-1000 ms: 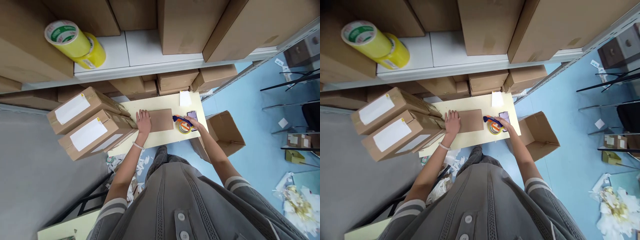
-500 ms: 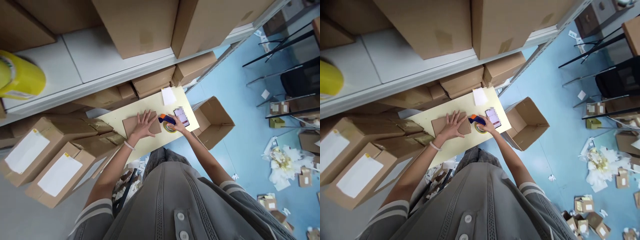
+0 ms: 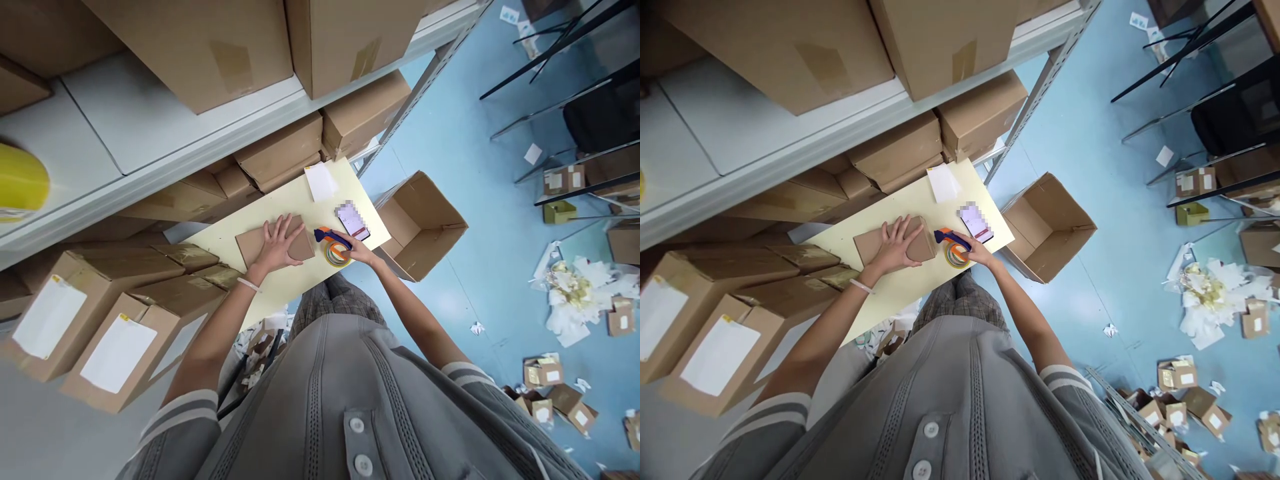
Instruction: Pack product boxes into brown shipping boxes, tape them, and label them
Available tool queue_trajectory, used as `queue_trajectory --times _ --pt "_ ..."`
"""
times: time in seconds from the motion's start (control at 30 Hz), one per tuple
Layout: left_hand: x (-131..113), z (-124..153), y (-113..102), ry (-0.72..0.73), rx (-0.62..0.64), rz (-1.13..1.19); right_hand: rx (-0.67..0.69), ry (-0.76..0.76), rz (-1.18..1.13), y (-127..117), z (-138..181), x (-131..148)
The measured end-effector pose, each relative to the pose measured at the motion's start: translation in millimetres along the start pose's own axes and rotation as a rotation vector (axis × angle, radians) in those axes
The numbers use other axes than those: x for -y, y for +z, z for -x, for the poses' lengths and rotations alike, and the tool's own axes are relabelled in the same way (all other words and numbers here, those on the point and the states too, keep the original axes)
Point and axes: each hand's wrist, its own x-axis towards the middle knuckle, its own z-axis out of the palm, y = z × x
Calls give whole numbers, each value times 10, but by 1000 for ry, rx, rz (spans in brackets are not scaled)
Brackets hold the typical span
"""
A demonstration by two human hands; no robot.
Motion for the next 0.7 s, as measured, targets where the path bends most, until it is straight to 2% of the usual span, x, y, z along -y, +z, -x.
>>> queue_trajectory --times 0.13,0.23,0.3,0.5,0.6,0.7 --pt "-11 8 15 11 -4 25 -66 101 -42 -67 384 -80" --pt "1 7 39 12 -12 31 -46 129 -34 -63 695 -124" --pt "6 1 51 11 -12 24 -31 126 -9 23 813 -122" --pt "-9 -10 45 10 10 17 92 89 293 426 741 -16" --pt "-18 -7 43 3 26 23 143 102 470 486 655 70" --pt "-25 -7 52 -2 22 27 140 141 531 505 573 144"
